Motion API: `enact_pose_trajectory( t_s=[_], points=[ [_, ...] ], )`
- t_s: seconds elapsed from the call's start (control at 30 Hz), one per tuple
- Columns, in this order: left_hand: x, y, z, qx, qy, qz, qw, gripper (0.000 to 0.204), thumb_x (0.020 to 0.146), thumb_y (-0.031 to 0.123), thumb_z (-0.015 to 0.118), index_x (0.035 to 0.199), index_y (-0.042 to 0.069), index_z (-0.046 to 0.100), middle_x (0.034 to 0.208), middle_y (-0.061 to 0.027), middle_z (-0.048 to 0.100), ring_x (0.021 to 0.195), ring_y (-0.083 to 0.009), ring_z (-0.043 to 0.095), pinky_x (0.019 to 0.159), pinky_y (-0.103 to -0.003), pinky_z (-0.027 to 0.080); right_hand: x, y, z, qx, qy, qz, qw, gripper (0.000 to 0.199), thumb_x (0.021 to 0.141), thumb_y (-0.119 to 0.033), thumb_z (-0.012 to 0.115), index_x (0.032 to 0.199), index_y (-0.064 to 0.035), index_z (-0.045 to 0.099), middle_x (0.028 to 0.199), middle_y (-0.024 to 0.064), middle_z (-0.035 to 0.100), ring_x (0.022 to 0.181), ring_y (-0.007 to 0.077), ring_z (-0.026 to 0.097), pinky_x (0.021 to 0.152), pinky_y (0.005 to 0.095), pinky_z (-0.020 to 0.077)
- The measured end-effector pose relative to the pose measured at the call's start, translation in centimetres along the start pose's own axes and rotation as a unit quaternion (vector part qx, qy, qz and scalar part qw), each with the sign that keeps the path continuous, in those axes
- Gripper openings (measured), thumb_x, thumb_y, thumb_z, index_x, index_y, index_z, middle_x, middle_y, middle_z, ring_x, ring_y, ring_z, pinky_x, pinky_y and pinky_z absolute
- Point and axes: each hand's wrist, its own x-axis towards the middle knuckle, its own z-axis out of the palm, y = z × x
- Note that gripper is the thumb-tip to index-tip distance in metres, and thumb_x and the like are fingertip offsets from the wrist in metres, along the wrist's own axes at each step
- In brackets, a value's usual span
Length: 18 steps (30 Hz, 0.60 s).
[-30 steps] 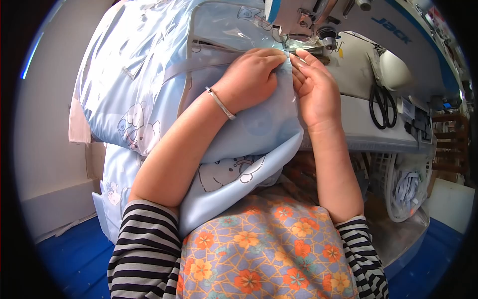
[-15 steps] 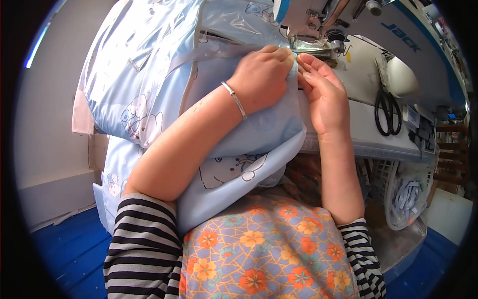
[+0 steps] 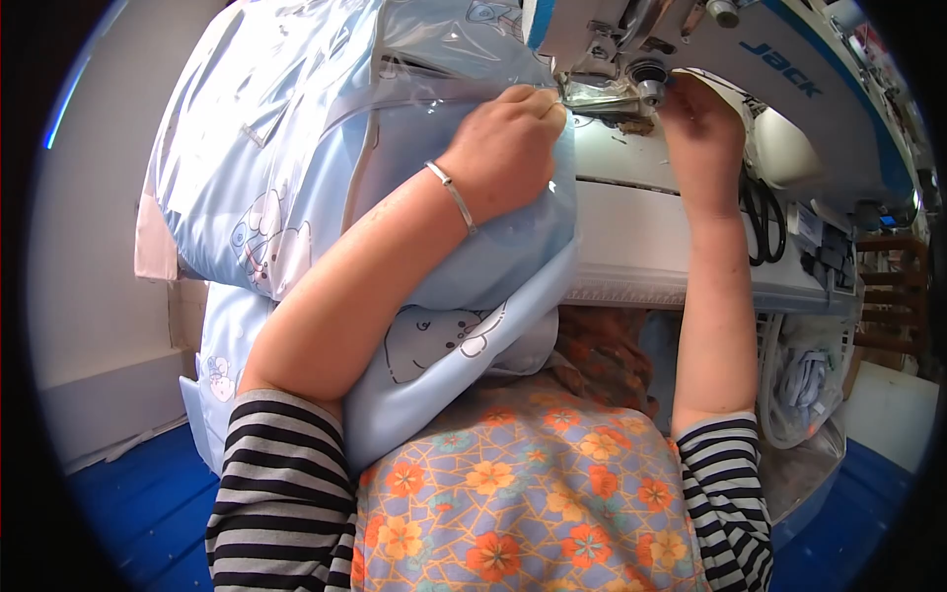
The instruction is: Sewing and trimming soft goods using an industrial sewing machine.
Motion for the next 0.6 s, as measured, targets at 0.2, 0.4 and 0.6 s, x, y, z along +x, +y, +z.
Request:
enact_pose_trajectory(
  t_s=[0.2, 0.4, 0.6],
  points=[
    [-0.3, 0.5, -0.4, -0.016, -0.041, -0.018, 0.999, 0.032, 0.068, 0.003, 0.054, 0.098, -0.003, 0.063, 0.102, -0.0131, 0.064, 0.101, -0.0301, 0.058, 0.086, -0.038, 0.049, -0.4, -1.0, -1.0, 0.009, -0.094, 0.077, 0.993, 0.010, 0.083, -0.006, 0.063, 0.090, 0.0016, 0.064, 0.072, 0.0050, 0.062, 0.068, 0.0091, 0.055, 0.066, 0.0234, 0.0449],
    [-0.3, -0.5, -0.5, -0.046, -0.016, -0.009, 0.999, 0.036, 0.068, 0.003, 0.055, 0.103, -0.002, 0.064, 0.108, -0.0151, 0.064, 0.105, -0.0317, 0.057, 0.092, -0.038, 0.047, -5.5, -3.3, -0.6, -0.052, -0.178, -0.119, 0.975, 0.012, 0.078, -0.003, 0.065, 0.090, -0.0029, 0.067, 0.090, 0.0070, 0.066, 0.087, 0.0236, 0.063, 0.081, 0.0328, 0.0503],
    [-0.5, -0.2, -0.4, -0.026, -0.024, 0.000, 0.999, 0.037, 0.071, 0.007, 0.056, 0.106, -0.002, 0.063, 0.111, -0.0143, 0.061, 0.108, -0.0305, 0.056, 0.092, -0.038, 0.047, -6.5, -2.3, -0.9, -0.055, -0.288, -0.258, 0.921, 0.021, 0.072, -0.003, 0.062, 0.093, -0.0043, 0.068, 0.102, 0.0089, 0.066, 0.100, 0.0280, 0.062, 0.087, 0.0371, 0.0505]
  ],
)
